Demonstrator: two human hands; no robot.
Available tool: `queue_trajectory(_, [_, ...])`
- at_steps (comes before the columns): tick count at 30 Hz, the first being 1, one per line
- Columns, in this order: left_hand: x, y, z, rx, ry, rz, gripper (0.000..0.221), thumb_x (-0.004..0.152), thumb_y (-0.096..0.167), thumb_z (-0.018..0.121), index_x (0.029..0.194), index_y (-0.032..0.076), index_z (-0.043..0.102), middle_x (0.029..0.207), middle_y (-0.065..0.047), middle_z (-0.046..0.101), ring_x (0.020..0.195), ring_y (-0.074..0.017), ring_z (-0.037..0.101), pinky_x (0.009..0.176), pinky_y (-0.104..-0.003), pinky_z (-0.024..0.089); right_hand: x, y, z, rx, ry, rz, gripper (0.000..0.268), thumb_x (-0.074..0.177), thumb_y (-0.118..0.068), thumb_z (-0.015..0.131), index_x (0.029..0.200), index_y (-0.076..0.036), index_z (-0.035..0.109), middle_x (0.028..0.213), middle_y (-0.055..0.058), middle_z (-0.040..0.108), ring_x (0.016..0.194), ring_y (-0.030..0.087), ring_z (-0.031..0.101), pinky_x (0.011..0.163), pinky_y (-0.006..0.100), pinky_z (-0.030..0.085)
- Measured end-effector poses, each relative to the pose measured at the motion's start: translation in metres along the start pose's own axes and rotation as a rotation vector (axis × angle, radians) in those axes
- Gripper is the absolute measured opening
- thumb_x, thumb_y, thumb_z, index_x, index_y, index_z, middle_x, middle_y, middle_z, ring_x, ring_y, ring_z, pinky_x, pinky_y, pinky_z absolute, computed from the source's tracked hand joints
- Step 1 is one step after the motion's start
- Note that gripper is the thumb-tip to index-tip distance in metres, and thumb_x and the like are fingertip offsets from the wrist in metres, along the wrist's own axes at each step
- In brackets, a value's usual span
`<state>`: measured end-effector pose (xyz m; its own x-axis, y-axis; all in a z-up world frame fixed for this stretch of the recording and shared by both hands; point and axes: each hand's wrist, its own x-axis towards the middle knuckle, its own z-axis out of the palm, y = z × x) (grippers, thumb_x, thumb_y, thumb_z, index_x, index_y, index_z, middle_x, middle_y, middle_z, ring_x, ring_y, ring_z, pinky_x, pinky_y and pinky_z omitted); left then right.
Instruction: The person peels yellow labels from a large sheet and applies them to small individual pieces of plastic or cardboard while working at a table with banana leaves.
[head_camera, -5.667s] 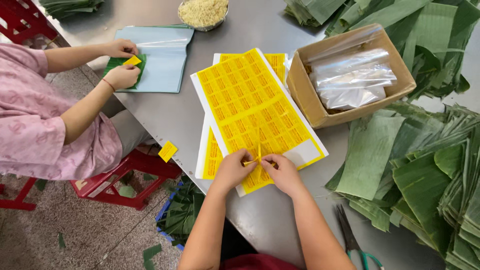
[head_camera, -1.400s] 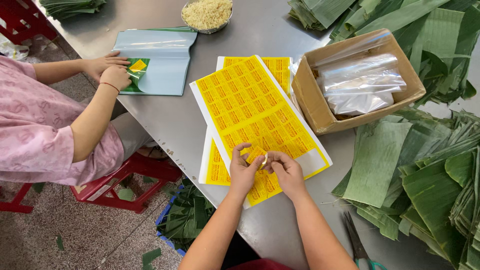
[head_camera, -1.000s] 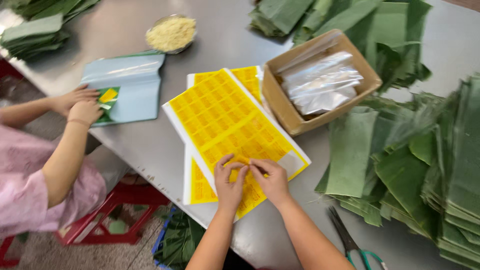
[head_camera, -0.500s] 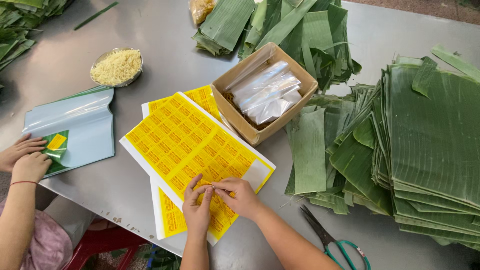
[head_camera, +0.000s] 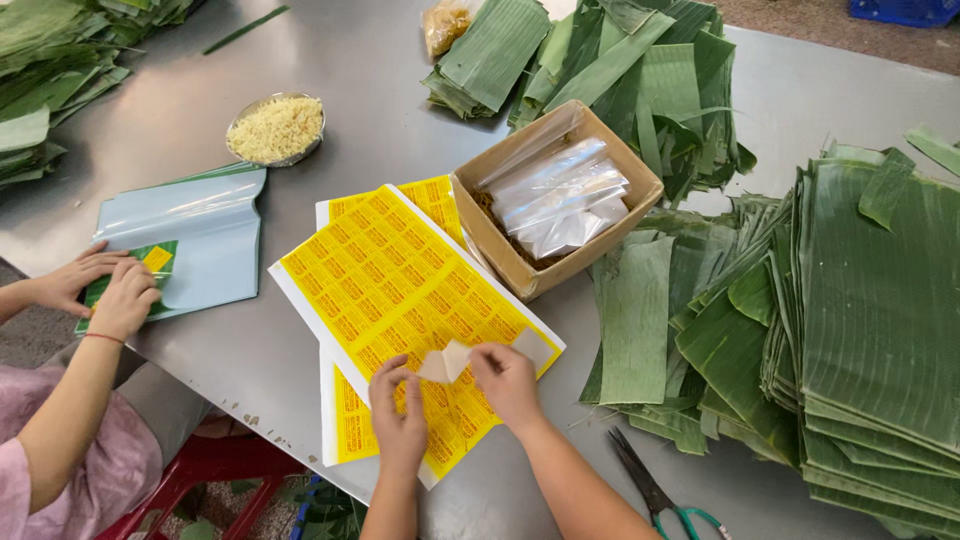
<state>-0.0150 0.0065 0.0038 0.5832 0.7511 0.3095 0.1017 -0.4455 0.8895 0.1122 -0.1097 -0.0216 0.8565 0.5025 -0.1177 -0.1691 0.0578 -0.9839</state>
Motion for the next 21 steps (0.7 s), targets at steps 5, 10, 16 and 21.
queue_trajectory(5, [0.008, -0.028, -0.060, -0.383, 0.357, -0.427, 0.013, 0.107, 0.014, 0.057, 0.116, 0.005, 0.059, 0.106, -0.016, 0.062, 0.068, -0.0217, 0.068, 0.068, -0.034, 0.057, 0.026, 0.010, -0.027, 0.459, 0.209, 0.141, 0.012, 0.096, -0.008, 0.063, 0.101, 0.001, 0.070, 0.080, 0.008, 0.068, 0.055, 0.012, 0.056, 0.052, 0.028, 0.047])
queue_trajectory(10, [0.026, -0.074, -0.178, 0.005, 0.708, -0.013, 0.010, 0.107, -0.002, 0.056, 0.115, -0.006, 0.052, 0.125, -0.017, 0.067, 0.096, -0.0187, 0.071, 0.081, -0.032, 0.065, 0.026, -0.013, -0.053, 0.711, 0.324, -0.110, 0.010, 0.097, -0.002, 0.059, 0.101, -0.001, 0.068, 0.084, 0.008, 0.068, 0.064, 0.014, 0.061, 0.058, 0.030, 0.050])
queue_trajectory(16, [0.033, -0.122, -0.232, 0.729, 0.681, -0.196, 0.014, 0.102, 0.009, 0.068, 0.103, -0.004, 0.071, 0.100, -0.015, 0.072, 0.089, -0.0247, 0.068, 0.080, -0.037, 0.054, 0.037, -0.049, -0.111, 0.870, 0.753, -0.074, 0.012, 0.100, -0.013, 0.059, 0.110, -0.008, 0.062, 0.097, 0.002, 0.071, 0.079, 0.011, 0.065, 0.070, 0.027, 0.052])
queue_trajectory(21, [0.037, -0.125, -0.202, 0.767, 0.524, -0.347, 0.024, 0.100, 0.022, 0.072, 0.103, -0.002, 0.072, 0.098, -0.017, 0.073, 0.088, -0.0305, 0.069, 0.081, -0.042, 0.053, 0.044, -0.043, -0.105, 0.867, 0.701, -0.023, 0.014, 0.097, -0.017, 0.060, 0.110, -0.011, 0.060, 0.090, 0.002, 0.068, 0.072, 0.012, 0.062, 0.065, 0.029, 0.050])
